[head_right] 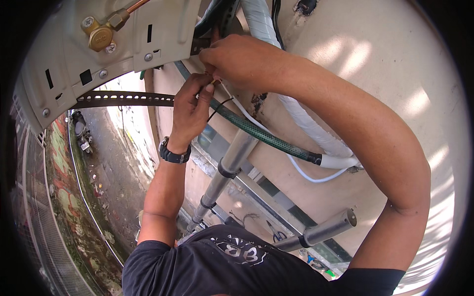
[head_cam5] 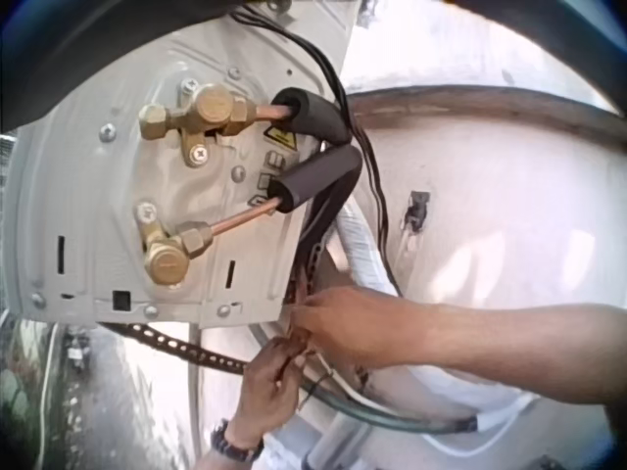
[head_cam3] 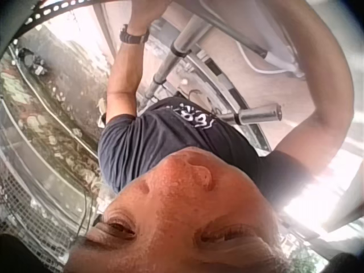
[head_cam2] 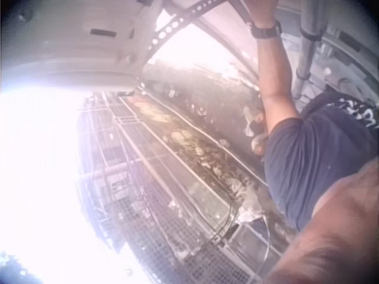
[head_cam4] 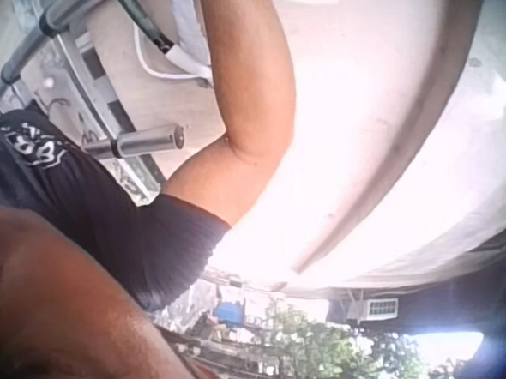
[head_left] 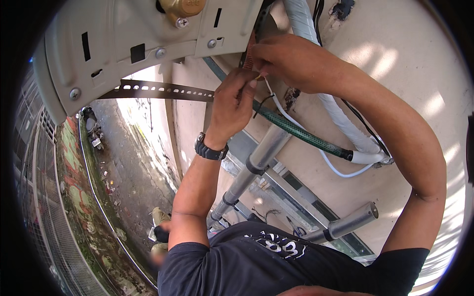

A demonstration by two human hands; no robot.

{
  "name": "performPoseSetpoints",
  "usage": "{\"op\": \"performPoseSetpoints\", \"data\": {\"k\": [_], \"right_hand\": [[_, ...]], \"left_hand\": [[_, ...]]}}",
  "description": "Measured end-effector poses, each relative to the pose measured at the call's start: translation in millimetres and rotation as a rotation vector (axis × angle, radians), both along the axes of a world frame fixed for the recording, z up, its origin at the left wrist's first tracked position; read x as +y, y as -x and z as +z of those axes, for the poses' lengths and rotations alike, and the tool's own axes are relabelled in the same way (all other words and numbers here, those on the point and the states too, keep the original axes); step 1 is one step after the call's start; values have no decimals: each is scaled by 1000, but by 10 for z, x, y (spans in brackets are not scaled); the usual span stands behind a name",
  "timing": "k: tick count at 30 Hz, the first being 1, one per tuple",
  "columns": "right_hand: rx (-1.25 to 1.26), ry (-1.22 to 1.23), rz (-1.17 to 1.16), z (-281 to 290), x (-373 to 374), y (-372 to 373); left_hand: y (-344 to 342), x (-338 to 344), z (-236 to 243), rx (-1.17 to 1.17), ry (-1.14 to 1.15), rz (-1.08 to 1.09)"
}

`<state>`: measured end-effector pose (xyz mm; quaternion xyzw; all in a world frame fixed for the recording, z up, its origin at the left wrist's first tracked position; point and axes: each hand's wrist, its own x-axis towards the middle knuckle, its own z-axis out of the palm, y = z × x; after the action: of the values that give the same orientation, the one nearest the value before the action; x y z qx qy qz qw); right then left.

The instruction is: The person works on the external wiring and components of an air conditioning unit while on a ladder, using pliers to cut and strip wires, and scissors to trim insulation.

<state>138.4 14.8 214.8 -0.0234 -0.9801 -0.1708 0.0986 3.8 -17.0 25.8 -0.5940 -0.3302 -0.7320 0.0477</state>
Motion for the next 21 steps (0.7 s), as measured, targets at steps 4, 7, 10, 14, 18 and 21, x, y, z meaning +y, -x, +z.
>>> {"op": "performPoseSetpoints", "data": {"k": [4, 7, 10, 14, 18, 21], "right_hand": [[-11, 60, -10, 12, 7, 35], [-20, 92, -49, 35, -17, 46], [-59, 109, -134, 38, -69, 59], [-73, 93, -165, 35, -51, 61], [-64, 117, -169, 40, -52, 74], [-27, 121, -90, 26, 93, 37]], "left_hand": [[-6, -33, 25, 22, 5, 27], [-47, -80, 56, 15, -28, 40], [-37, -42, 51, -12, -71, -21], [-65, -82, 47, 31, -27, -30], [-58, -64, 52, 30, -30, 16], [-69, -15, 42, 19, -50, 29]]}}
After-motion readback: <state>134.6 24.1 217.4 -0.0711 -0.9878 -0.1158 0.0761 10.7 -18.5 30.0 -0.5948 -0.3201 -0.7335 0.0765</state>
